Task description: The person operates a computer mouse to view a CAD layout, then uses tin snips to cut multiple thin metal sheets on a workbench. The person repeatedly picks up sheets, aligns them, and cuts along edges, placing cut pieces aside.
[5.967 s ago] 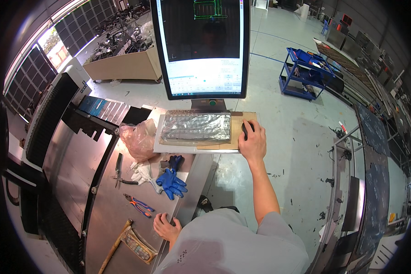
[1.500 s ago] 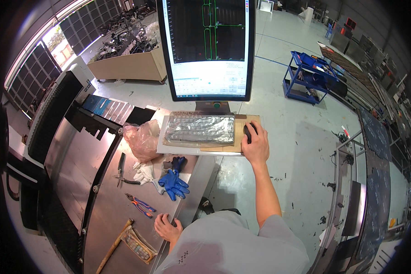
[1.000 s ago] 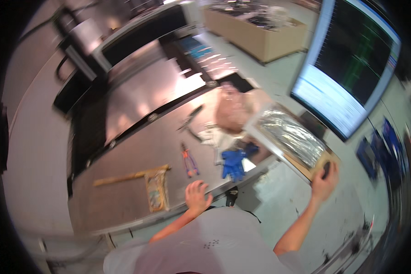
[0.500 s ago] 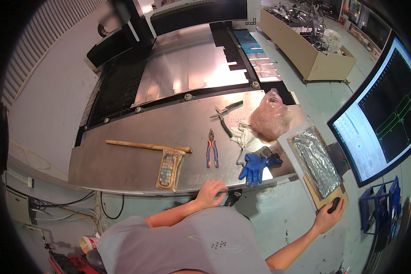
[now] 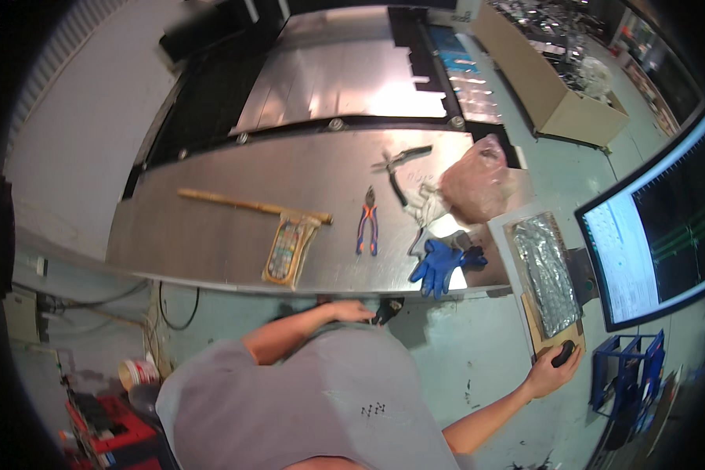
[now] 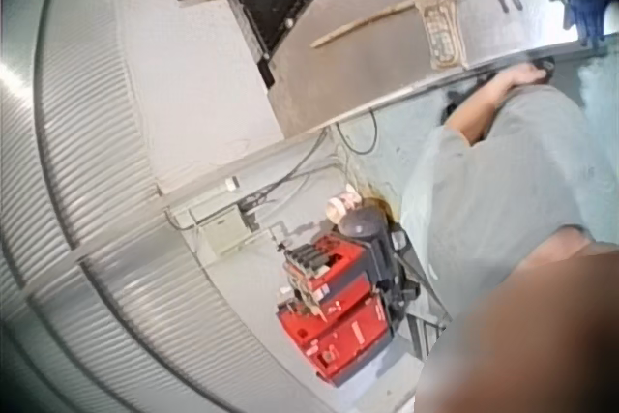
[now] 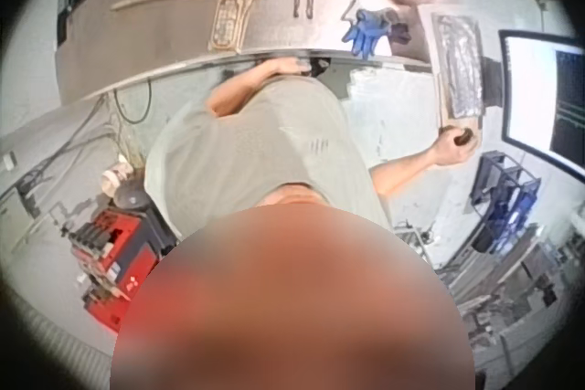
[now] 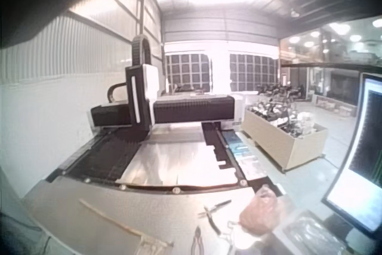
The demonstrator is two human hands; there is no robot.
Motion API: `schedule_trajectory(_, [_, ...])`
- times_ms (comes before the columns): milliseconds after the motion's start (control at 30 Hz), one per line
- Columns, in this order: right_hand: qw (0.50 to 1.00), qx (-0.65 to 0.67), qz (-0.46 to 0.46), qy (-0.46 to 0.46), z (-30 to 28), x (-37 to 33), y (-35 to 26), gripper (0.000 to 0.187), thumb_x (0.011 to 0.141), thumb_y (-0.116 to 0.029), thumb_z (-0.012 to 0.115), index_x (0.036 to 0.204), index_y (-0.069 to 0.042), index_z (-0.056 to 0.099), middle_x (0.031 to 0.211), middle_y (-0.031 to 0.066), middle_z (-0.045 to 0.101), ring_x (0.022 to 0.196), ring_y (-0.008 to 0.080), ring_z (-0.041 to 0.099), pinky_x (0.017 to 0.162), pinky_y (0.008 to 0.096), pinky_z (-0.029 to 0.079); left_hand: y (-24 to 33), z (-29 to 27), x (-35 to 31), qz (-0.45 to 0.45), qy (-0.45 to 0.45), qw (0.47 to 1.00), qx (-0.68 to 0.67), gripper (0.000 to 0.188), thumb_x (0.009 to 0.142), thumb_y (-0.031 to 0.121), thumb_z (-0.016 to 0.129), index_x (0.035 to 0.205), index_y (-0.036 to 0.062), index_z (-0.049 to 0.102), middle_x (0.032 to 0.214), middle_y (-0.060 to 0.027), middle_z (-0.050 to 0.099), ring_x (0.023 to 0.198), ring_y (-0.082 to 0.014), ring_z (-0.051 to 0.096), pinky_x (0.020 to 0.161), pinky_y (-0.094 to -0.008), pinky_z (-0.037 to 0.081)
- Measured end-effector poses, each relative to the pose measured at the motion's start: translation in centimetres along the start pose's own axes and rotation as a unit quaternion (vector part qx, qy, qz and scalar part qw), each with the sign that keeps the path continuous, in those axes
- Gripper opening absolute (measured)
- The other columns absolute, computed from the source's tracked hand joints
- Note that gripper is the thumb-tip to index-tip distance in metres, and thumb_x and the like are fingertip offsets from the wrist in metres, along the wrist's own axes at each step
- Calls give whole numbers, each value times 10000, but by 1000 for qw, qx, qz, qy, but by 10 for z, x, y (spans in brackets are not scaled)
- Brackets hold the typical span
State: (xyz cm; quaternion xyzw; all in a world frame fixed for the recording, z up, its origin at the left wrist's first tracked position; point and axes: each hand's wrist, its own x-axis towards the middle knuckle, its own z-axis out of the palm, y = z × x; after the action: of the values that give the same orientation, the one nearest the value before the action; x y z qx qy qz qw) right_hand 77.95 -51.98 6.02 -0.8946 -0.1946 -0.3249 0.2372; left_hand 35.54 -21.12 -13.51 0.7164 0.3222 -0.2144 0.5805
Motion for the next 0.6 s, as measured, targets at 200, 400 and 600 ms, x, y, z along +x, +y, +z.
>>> schedule_trajectory(200, [995,-18,-67,70,-7,7,-16,396,961,-191,660,1296,16,700,1308,193,705,1202,369,656,1023,467,514,62,-39,-135,6,403,915,-23,345,906,354,741,1115,80,758,1137,-211,736,1000,-356,727,857,-442,578])
schedule_trajectory(400, [929,231,-269,-104,31,-61,-158,406,914,-24,653,1319,-27,689,1265,154,715,1156,336,664,1044,456,487,34,-86,-170,-190,639,718,200,972,743,451,876,1475,-41,469,1267,-246,618,1083,-451,647,941,-550,547])
schedule_trajectory(600, [476,475,-12,-740,44,-195,-353,594,1064,-255,657,1552,28,471,1347,121,699,1134,190,690,920,307,558,36,-109,-175,-212,514,827,-87,1080,671,487,916,1454,-83,438,1362,-280,583,1304,-426,572,1061,-507,511])
